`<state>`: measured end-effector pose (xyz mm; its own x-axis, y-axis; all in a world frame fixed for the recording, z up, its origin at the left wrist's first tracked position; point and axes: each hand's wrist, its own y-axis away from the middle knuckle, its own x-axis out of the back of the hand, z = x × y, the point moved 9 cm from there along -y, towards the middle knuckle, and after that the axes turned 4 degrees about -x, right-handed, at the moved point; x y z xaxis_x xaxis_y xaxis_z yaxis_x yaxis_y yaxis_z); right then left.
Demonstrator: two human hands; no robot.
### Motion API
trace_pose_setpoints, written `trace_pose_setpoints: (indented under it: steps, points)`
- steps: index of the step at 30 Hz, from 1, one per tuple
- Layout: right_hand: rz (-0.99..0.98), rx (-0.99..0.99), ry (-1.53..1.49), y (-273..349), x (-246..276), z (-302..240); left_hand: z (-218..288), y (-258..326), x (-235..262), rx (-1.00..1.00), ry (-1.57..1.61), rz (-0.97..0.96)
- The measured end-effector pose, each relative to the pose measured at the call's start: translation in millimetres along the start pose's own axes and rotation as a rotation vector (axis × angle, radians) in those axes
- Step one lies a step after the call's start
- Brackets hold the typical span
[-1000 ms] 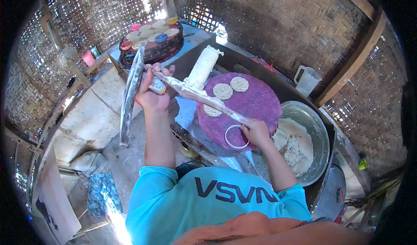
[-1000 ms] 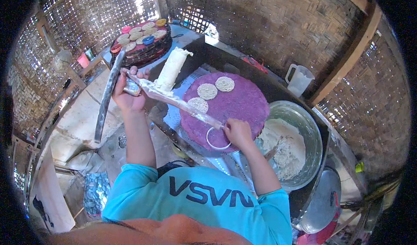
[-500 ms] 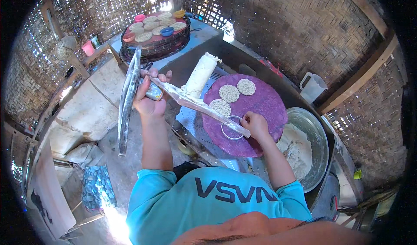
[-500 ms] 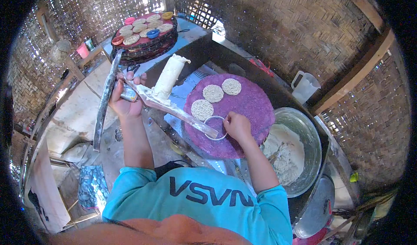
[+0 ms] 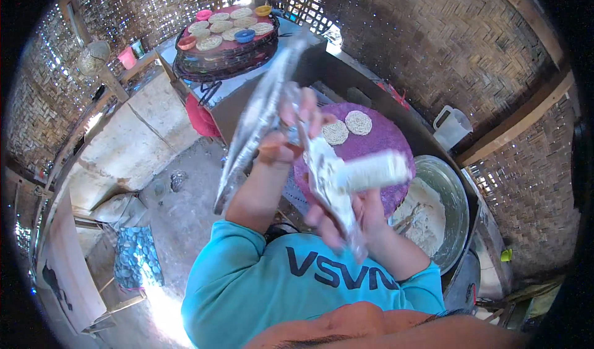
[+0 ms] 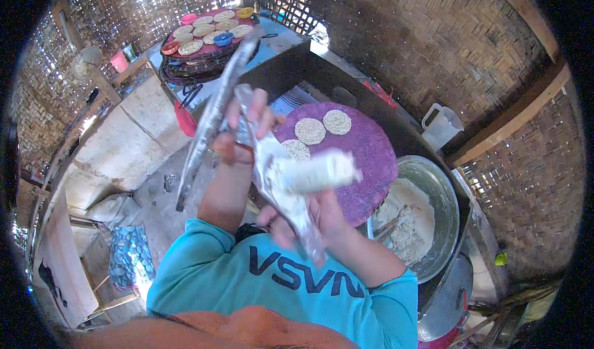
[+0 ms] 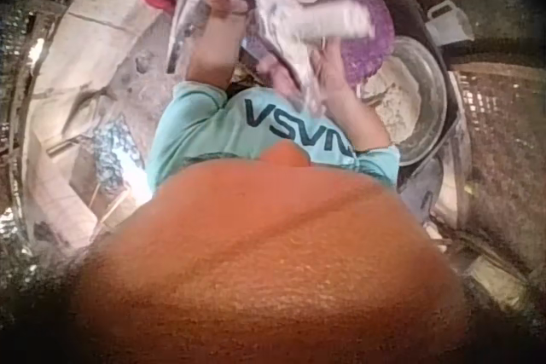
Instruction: The person prepares small round snacks by scooping dough from a bowl into a metal mold using a spoon, pressing the mold onto a tray to release the shaped dough, and arranging the pieces.
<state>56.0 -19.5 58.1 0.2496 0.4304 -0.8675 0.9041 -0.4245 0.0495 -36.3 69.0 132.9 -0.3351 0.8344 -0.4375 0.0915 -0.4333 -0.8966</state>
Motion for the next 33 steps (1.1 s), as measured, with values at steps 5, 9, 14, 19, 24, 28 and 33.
trace_pose_setpoints:
  steps: [5, 9, 14, 19, 24, 28, 33]
  points:
    - [-0.271, 0.176, 0.152, 29.9, 9.1, -46.0, -22.7, 10.8, 31.2, 0.587, -0.33, 0.706]
    - [0.08, 0.421, 0.428, 54.0, -0.9, -88.0, -38.1, 40.3, 0.1, 0.565, -0.748, -0.39]
    - [0.569, 0.8, 1.24, 72.6, -13.2, -126.8, -41.8, 71.8, 31.1, 0.727, -1.154, -0.246]
    - [0.617, 0.915, 2.198, 77.6, -53.6, -106.1, -52.2, 43.3, 4.9, 0.743, -1.415, -0.422]
    - [0.46, 0.762, 2.162, 60.1, -66.3, -85.9, -57.9, 86.0, 37.3, 0.968, -1.266, -0.444]
    - [0.532, 0.705, 2.09, 58.0, -54.3, -69.8, -57.2, 160.3, 78.4, 1.354, -0.774, -0.101]
    - [0.626, 0.662, 1.99, 55.5, -33.2, -66.8, -78.7, 139.1, 65.3, 1.229, -1.02, -0.517]
